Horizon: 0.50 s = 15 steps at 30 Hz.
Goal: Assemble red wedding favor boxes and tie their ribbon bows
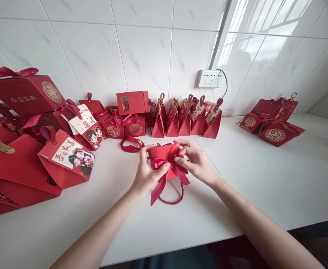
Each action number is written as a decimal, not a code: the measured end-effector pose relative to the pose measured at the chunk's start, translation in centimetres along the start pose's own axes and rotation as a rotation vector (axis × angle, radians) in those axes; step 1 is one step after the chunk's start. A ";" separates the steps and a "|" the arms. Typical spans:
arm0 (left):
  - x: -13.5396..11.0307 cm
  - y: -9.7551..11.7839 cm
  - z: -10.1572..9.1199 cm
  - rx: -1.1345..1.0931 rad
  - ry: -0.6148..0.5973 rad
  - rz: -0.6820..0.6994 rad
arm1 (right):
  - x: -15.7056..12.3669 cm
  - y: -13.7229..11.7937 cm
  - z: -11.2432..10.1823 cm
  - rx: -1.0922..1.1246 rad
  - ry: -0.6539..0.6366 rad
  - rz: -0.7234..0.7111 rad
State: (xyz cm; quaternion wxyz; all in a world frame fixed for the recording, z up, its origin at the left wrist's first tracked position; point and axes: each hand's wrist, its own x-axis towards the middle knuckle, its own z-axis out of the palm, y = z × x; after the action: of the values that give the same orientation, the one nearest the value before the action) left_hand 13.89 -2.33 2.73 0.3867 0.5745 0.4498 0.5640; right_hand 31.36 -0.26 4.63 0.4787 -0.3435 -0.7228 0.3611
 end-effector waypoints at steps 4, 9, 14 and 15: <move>0.0 -0.1 0.1 0.115 0.107 0.084 | 0.0 0.1 0.1 0.025 0.002 0.009; 0.3 -0.5 -0.2 0.339 0.296 0.326 | -0.1 0.2 0.3 0.054 -0.007 0.081; 0.3 -0.4 -0.4 0.349 0.220 0.317 | -0.2 0.3 0.5 0.022 -0.012 0.104; 0.3 -0.4 -0.4 0.359 0.215 0.324 | -0.2 0.3 0.5 0.021 -0.013 0.104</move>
State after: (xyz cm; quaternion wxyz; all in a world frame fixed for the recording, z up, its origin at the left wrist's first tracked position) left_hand 13.42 -1.95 2.49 0.1330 0.6353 0.4832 0.5875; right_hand 30.94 -0.41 4.17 0.4579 -0.3733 -0.7034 0.3953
